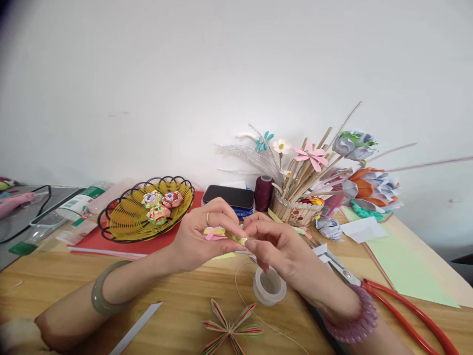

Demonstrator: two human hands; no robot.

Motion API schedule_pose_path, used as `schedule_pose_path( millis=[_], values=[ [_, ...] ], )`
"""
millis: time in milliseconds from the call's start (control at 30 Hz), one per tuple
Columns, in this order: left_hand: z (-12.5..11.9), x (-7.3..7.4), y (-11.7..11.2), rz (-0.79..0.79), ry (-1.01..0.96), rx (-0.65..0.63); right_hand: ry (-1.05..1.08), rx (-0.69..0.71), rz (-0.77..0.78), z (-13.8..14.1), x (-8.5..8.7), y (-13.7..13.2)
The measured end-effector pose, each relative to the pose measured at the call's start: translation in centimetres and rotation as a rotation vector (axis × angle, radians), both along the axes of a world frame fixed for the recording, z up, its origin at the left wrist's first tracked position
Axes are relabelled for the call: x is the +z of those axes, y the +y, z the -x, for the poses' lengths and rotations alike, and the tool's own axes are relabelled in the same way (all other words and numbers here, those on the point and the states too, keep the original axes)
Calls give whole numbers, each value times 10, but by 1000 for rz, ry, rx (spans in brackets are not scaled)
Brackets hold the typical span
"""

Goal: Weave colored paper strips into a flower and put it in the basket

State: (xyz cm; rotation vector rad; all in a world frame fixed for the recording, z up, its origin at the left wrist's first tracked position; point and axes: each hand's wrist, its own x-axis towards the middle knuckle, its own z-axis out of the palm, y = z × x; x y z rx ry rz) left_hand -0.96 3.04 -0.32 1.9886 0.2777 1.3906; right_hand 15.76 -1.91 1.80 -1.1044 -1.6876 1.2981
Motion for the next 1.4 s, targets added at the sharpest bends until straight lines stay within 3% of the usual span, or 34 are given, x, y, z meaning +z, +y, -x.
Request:
schedule_pose_path(
  millis=[267, 500, 867, 1400],
  values=[
    [1, 1, 2, 249, 34, -63, -39, -70, -33, 0, 2, 0],
    [0, 1, 1, 330, 24, -90, -46, -54, -31, -2, 3, 1],
    [-1, 0, -1, 382, -4, -85, -67, -75, -32, -2, 0, 1],
    [-4, -2, -3, 298, -35, -68, -124, -135, -46, 4, 4, -1]
  ],
)
